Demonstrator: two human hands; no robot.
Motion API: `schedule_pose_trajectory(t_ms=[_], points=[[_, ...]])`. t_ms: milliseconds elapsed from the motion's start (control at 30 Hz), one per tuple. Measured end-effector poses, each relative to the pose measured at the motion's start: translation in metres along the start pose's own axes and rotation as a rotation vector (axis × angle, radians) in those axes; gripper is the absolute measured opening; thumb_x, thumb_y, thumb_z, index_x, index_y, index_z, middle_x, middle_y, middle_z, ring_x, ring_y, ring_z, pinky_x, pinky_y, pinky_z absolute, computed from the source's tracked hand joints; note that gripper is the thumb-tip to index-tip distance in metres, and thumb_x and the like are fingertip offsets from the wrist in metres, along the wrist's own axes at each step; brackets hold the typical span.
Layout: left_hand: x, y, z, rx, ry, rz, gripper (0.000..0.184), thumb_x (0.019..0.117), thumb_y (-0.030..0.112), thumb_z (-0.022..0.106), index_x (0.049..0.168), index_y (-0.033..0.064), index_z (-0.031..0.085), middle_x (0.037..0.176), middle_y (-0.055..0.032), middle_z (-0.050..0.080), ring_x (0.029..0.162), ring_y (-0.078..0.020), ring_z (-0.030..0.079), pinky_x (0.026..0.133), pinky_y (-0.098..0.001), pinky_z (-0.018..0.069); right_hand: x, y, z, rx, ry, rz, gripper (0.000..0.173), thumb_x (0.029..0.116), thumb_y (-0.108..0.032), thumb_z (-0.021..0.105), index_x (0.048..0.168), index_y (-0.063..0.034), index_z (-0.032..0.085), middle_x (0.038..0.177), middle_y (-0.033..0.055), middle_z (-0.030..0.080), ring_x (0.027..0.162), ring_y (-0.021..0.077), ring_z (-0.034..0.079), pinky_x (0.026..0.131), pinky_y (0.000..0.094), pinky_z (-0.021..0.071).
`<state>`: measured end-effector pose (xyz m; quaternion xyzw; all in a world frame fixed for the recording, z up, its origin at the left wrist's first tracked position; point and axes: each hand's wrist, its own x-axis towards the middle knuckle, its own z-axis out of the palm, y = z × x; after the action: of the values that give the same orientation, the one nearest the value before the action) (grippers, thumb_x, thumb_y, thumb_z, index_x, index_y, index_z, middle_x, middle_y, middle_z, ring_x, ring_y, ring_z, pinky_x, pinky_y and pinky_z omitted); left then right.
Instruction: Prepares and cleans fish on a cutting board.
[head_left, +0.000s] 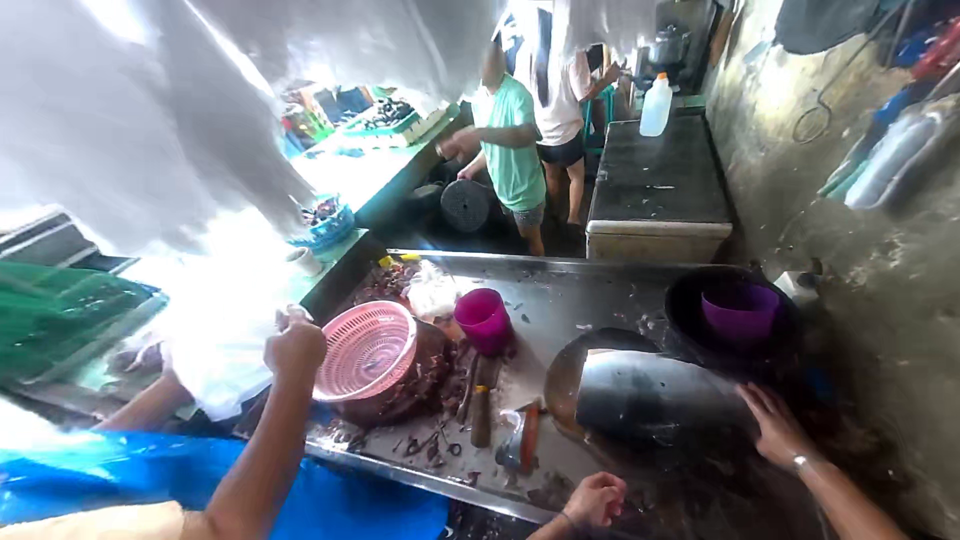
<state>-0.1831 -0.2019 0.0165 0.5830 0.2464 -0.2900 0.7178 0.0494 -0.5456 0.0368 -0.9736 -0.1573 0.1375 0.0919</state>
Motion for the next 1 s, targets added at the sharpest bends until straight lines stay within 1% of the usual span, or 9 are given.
schedule_pose_trajectory(t_ms=[100,267,333,400,467,633,733,833,1000], points=[[0.004,0.001,-0.012,-0.093,-0.015,-0.058,0.023,0.1071,0.022,0.054,0.125,0.0109,0.063,0.091,-0.0035,0.068,0.07,-0.0108,0.062,0.061,-0.0255,0.0503,0.023,0.018,-0.009,-0.059,-0.115,0.176,0.107,0.0748,0.003,0.081,0.165,-0.0166,0.026,0.167,0.0181,0.029,0.155,0.0437,0.024,0.121,0.0702,0.0212],[0.015,0.011,-0.012,-0.481,-0.008,-0.043,0.036,0.1114,0.032,0.039,0.119,0.0112,0.067,0.094,-0.0031,0.069,0.076,-0.0142,0.065,0.069,-0.0303,0.0542,0.056,0.017,-0.022,-0.109,-0.264,0.194,0.088,0.0752,0.003,0.083,0.154,-0.0028,0.044,0.151,0.0284,0.049,0.142,0.0471,0.044,0.115,0.0642,0.0387],[0.028,0.017,-0.003,-0.768,0.02,-0.041,0.034,0.1103,0.031,0.041,0.115,0.0084,0.066,0.089,-0.0039,0.068,0.073,-0.0143,0.065,0.066,-0.0288,0.0558,0.053,0.011,-0.036,-0.279,-0.338,0.169,0.081,0.073,-0.008,0.086,0.146,-0.0039,0.052,0.142,0.026,0.058,0.136,0.0461,0.051,0.112,0.0686,0.0387],[0.037,0.022,0.004,-0.966,0.075,-0.032,0.042,0.1117,0.037,0.034,0.124,0.0057,0.06,0.1,-0.0083,0.069,0.081,-0.0177,0.068,0.071,-0.0318,0.0582,0.03,-0.008,-0.054,-0.387,-0.378,0.158,0.068,0.073,-0.017,0.087,0.136,-0.0077,0.063,0.131,0.0217,0.067,0.129,0.0443,0.057,0.114,0.0748,0.0266],[0.035,0.031,0.014,-1.019,0.056,-0.033,0.065,0.1102,0.056,0.022,0.138,0.0061,0.053,0.121,-0.0137,0.067,0.098,-0.0241,0.068,0.081,-0.0384,0.0574,-0.01,-0.032,-0.078,-0.429,-0.413,0.173,0.059,0.0735,-0.024,0.085,0.127,-0.0098,0.067,0.122,0.0192,0.071,0.121,0.042,0.062,0.112,0.0745,0.0274],[0.026,0.042,0.035,-1.129,-0.082,0.056,0.076,0.1009,0.071,0.007,0.119,0.0173,0.058,0.107,-0.0094,0.069,0.101,-0.0279,0.067,0.082,-0.0551,0.0552,-0.148,-0.098,-0.103,-0.288,-0.422,0.317,0.061,0.072,-0.044,0.085,0.121,-0.012,0.068,0.11,0.0158,0.074,0.111,0.0372,0.067,0.109,0.0664,0.037],[0.031,0.024,0.025,-0.968,0.063,0.06,0.083,0.1012,0.07,0.001,0.133,0.0139,0.053,0.115,-0.0131,0.067,0.101,-0.0257,0.064,0.081,-0.0514,0.0544,-0.231,-0.157,-0.073,-0.081,-0.367,0.449,0.067,0.0703,-0.042,0.086,0.126,-0.01,0.067,0.112,0.0183,0.073,0.112,0.0396,0.067,0.106,0.0644,0.0428],[0.059,-0.022,0.004,-0.645,0.098,0.161,0.065,0.1127,0.04,0.002,0.159,0.0015,0.028,0.156,-0.0218,0.041,0.14,-0.0281,0.044,0.115,-0.0459,0.0385,-0.288,-0.194,-0.013,0.084,-0.197,0.516,0.069,0.0683,-0.039,0.089,0.123,-0.0025,0.069,0.105,0.0245,0.074,0.105,0.0456,0.069,0.097,0.0666,0.0498],[-0.022,0.016,-0.01,-0.306,0.032,0.026,0.056,0.115,0.03,0.009,0.155,-0.0013,0.033,0.154,-0.0211,0.044,0.137,-0.0237,0.046,0.112,-0.0395,0.0403,-0.327,-0.222,0.05,0.07,-0.001,0.546,0.071,0.0688,-0.044,0.084,0.118,0.0059,0.068,0.11,0.0249,0.073,0.111,0.0427,0.068,0.109,0.0623,0.0411]])
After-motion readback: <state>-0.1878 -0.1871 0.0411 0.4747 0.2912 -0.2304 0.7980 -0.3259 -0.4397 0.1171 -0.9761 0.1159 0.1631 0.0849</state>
